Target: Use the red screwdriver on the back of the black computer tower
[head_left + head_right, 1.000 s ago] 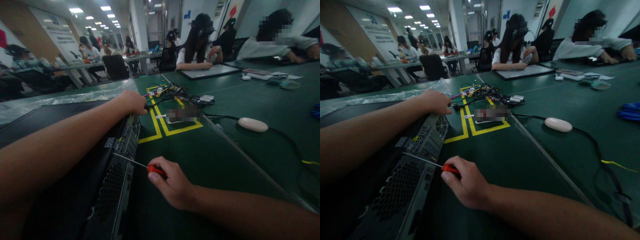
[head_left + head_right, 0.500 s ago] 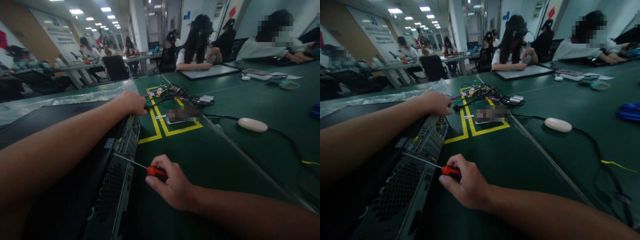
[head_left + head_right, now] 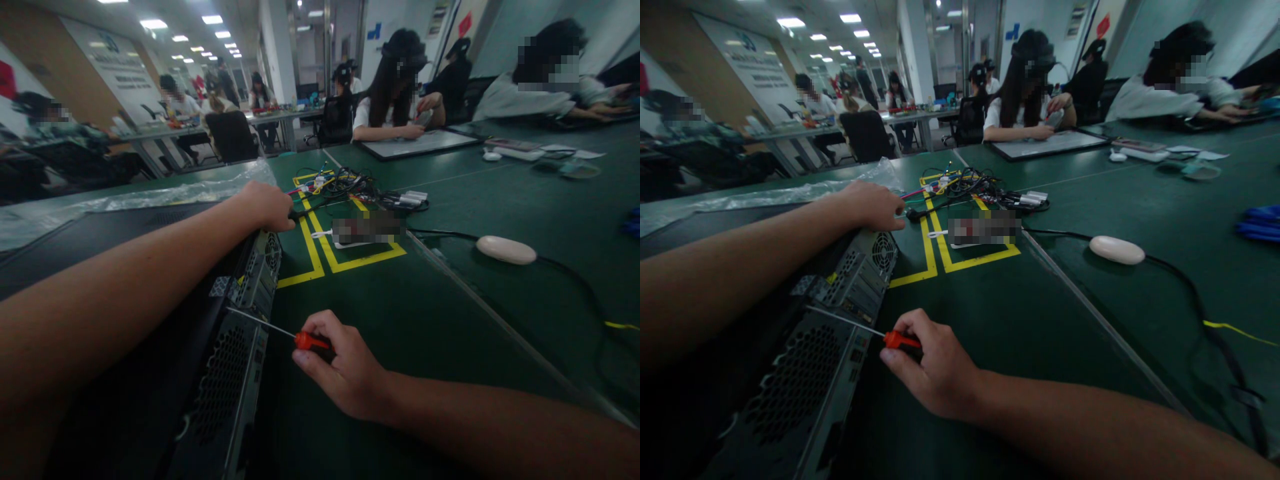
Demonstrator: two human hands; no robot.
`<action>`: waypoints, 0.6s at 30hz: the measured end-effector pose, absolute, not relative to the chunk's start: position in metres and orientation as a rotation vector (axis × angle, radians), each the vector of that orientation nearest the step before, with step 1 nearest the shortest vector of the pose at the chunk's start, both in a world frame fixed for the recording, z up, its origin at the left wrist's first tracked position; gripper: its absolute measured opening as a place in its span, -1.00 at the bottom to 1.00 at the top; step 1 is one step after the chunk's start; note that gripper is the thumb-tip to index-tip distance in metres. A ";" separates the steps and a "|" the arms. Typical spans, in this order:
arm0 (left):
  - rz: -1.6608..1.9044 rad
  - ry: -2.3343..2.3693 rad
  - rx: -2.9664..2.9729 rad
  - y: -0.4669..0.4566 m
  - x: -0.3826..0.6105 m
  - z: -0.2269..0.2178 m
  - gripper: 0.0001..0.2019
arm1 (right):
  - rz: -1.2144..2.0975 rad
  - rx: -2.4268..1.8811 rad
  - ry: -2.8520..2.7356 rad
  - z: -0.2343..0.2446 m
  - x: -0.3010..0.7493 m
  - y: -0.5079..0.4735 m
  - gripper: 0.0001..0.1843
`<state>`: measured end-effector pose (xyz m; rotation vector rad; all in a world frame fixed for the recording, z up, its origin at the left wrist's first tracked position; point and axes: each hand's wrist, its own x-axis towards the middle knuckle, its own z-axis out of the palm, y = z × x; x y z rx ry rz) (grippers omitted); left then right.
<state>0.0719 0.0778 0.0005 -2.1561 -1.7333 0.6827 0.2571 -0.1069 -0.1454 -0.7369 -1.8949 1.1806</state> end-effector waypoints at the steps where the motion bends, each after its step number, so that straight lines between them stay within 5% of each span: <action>1: 0.683 -1.724 -2.159 0.078 0.072 0.000 -0.40 | 1.179 -0.735 -1.895 -0.145 0.257 -0.107 -0.82; 18: 0.644 -1.698 -2.177 0.080 0.069 -0.002 -0.38 | 1.174 -0.732 -1.897 -0.145 0.256 -0.107 -0.82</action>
